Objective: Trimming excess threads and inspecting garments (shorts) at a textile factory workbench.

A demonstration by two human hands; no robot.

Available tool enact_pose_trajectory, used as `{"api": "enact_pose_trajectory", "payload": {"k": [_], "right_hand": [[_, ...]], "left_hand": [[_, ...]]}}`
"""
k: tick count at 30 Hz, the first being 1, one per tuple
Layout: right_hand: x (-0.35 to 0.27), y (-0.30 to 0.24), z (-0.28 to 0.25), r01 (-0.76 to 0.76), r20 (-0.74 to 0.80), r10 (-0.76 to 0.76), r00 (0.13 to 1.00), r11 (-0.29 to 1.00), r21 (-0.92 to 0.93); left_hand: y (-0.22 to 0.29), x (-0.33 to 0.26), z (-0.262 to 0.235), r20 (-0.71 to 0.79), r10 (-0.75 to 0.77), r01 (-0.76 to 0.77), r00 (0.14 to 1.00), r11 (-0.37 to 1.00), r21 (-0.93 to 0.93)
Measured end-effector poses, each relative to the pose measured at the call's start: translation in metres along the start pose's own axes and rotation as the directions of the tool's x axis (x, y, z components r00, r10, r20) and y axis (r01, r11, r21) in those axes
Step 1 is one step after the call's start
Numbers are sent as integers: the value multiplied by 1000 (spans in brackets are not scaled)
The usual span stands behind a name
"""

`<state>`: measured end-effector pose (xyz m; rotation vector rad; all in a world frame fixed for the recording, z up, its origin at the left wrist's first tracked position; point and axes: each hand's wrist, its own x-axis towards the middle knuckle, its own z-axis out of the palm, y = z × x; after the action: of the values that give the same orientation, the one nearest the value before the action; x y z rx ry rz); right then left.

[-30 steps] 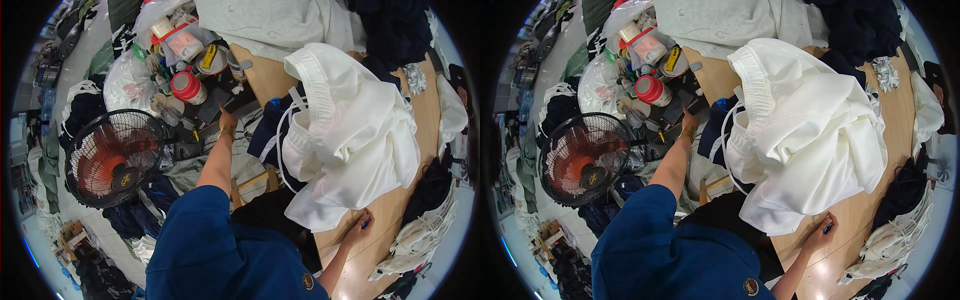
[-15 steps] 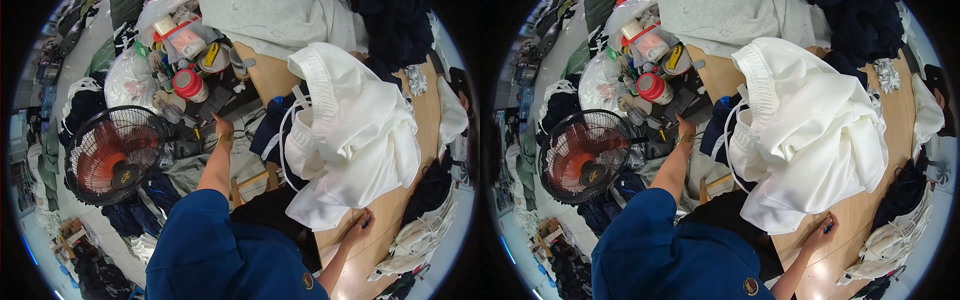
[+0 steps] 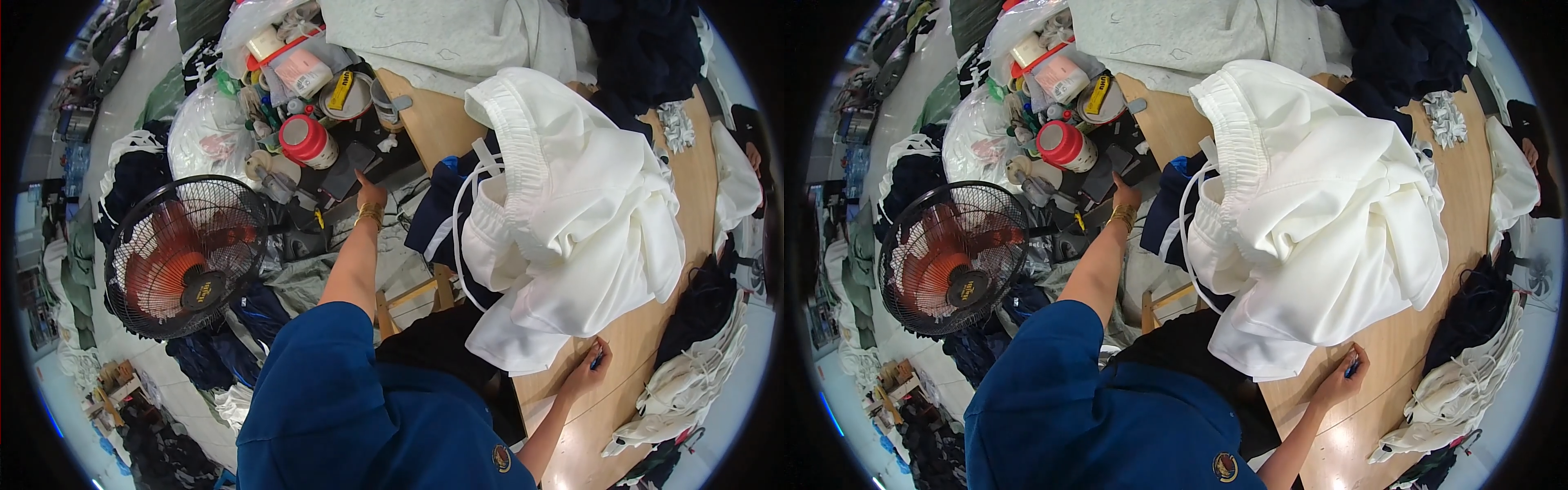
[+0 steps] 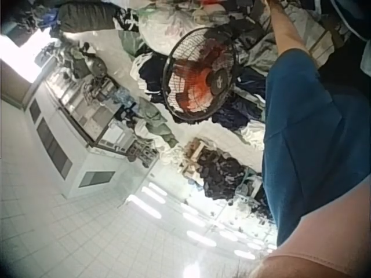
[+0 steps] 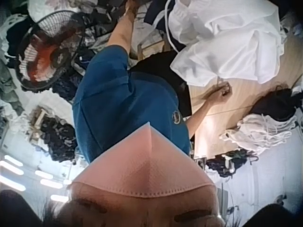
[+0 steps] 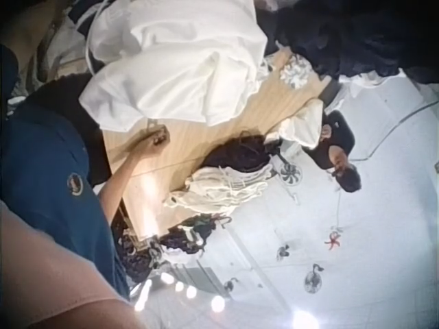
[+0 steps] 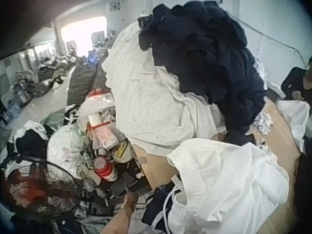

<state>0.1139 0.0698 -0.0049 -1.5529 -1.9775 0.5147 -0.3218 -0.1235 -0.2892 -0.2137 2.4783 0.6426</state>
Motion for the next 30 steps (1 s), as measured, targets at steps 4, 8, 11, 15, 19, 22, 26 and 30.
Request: {"api": "enact_pose_trajectory", "payload": {"k": [4, 8, 11, 15, 19, 22, 26, 30], "right_hand": [[0, 3, -1, 3, -6, -3, 1000, 1000, 10], [0, 1, -2, 7, -1, -7, 1000, 1000, -27], [-1, 2, -3, -6, 31, 6, 1000, 1000, 2], [-1, 4, -2, -3, 24, 2, 1000, 1000, 12], [-1, 0, -2, 2, 23, -2, 1000, 1000, -10], [-1, 4, -1, 19, 21, -19, 1000, 1000, 2], [-2, 0, -1, 21, 40, -19, 999, 999, -30], [-1, 8, -3, 44, 38, -42, 998, 997, -69]], "left_hand": [[-1, -15, 0, -75, 83, -87, 994, 995, -52], [-16, -24, 8, -100, 96, -102, 990, 993, -58], [-29, -31, 20, -137, 92, -103, 986, 992, -70], [-47, -49, 39, -47, 60, -64, 997, 995, -73], [-66, -75, 59, 18, 25, -23, 1000, 994, -103], [-72, -95, 58, 54, 30, -21, 998, 988, -150], [-75, -85, 44, -438, 35, -132, 898, 972, -193], [-73, -46, -12, -604, 280, -323, 746, 945, 39]]}}
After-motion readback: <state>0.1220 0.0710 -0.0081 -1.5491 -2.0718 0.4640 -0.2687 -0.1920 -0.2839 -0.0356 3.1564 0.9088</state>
